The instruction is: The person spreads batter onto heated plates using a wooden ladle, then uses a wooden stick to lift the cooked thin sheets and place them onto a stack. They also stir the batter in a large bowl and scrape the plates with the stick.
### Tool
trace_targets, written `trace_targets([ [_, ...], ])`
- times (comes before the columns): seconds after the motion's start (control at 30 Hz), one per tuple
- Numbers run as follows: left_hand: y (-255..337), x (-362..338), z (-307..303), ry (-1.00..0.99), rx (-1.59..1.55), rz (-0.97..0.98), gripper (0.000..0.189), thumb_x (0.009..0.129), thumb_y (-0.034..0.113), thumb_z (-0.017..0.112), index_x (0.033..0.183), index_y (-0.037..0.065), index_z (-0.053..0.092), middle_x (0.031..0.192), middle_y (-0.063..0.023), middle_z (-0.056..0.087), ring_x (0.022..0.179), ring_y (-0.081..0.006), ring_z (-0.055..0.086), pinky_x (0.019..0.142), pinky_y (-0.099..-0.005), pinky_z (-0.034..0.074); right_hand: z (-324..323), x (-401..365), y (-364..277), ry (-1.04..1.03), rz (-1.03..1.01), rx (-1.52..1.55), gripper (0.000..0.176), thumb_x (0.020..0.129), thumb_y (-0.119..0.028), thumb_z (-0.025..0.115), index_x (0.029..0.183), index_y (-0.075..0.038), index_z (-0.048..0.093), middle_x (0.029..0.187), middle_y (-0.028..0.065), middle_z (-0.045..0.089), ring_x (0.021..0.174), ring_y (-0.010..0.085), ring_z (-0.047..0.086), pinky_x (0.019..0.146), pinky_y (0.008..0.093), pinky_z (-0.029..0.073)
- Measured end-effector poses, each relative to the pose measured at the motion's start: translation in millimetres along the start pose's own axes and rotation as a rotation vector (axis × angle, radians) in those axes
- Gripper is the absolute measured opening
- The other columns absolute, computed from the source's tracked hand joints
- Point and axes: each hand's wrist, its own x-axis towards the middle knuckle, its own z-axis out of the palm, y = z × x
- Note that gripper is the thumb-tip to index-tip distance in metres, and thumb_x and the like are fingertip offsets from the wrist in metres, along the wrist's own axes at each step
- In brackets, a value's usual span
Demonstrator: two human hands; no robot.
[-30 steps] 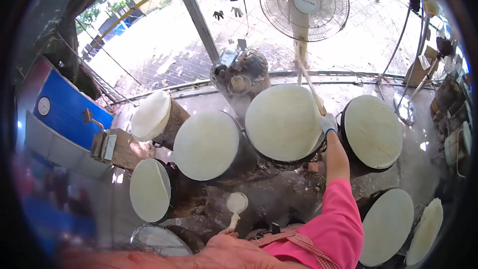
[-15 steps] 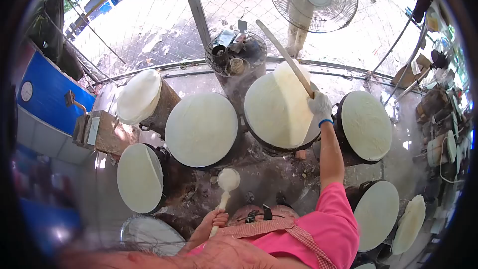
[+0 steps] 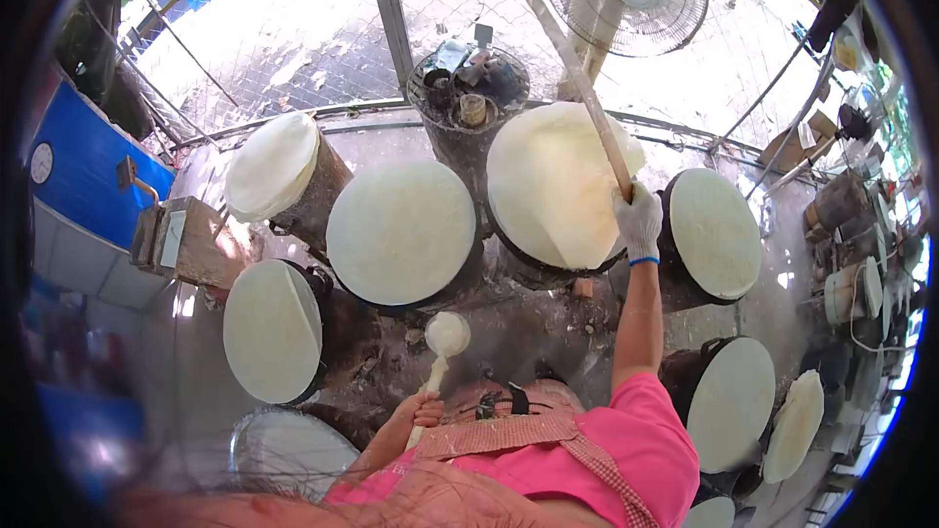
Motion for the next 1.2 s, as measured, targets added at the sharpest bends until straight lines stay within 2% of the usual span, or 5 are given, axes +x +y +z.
trace_targets([
  [0.4, -3, -3, 32, 0.195, 0.127, -0.005, 0.032, 0.091, 0.02, 0.047, 0.063, 0.011, 0.036, 0.05, 0.003, 0.03, 0.035, -0.0069, 0.029, 0.029, -0.022, 0.025, -53, 23, -86, 0.019, 0.17, -0.011, 0.031, 0.074, -0.029, 0.057, 0.085, -0.001, 0.066, 0.074, 0.019, 0.064, 0.073, 0.034, 0.063, 0.065, 0.0411, 0.047],
  [0.67, -9, 22, 30, 0.305, 0.212, -0.072, 0.027, 0.09, 0.017, 0.046, 0.066, 0.01, 0.035, 0.051, 0.0032, 0.03, 0.036, -0.0064, 0.029, 0.03, -0.021, 0.023, -167, -12, 76, 0.034, 0.501, 0.213, 0.021, 0.071, -0.022, 0.061, 0.077, -0.002, 0.066, 0.059, 0.0053, 0.056, 0.049, 0.014, 0.051, 0.045, 0.0308, 0.039],
  [0.77, -6, 54, 19, 0.153, -0.014, -0.352, 0.032, 0.089, 0.021, 0.046, 0.061, 0.011, 0.033, 0.05, 0.0029, 0.028, 0.036, -0.0073, 0.029, 0.032, -0.0227, 0.025, -241, -67, 158, 0.251, 0.495, 0.343, 0.015, 0.069, -0.019, 0.062, 0.07, -0.004, 0.062, 0.055, 0.0013, 0.05, 0.042, 0.0103, 0.044, 0.039, 0.0286, 0.032],
  [1.03, -77, 193, 91, 0.19, -0.005, -0.592, 0.032, 0.089, 0.021, 0.043, 0.06, 0.011, 0.034, 0.05, 0.0012, 0.032, 0.038, -0.0093, 0.034, 0.036, -0.0244, 0.03, -580, -170, 326, 0.212, 0.732, -0.258, 0.021, 0.062, -0.019, 0.059, 0.073, -0.002, 0.066, 0.056, 0.0081, 0.059, 0.046, 0.0161, 0.054, 0.042, 0.0312, 0.042],
  [1.2, -131, 238, 137, 0.18, -0.024, -0.563, 0.034, 0.088, 0.025, 0.044, 0.059, 0.011, 0.034, 0.05, -0.0002, 0.033, 0.039, -0.0112, 0.035, 0.037, -0.0253, 0.034, -694, -165, 379, 0.065, 0.637, -1.18, 0.029, 0.067, -0.021, 0.054, 0.088, -0.009, 0.07, 0.083, 0.0214, 0.065, 0.077, 0.0313, 0.066, 0.071, 0.0422, 0.051],
])
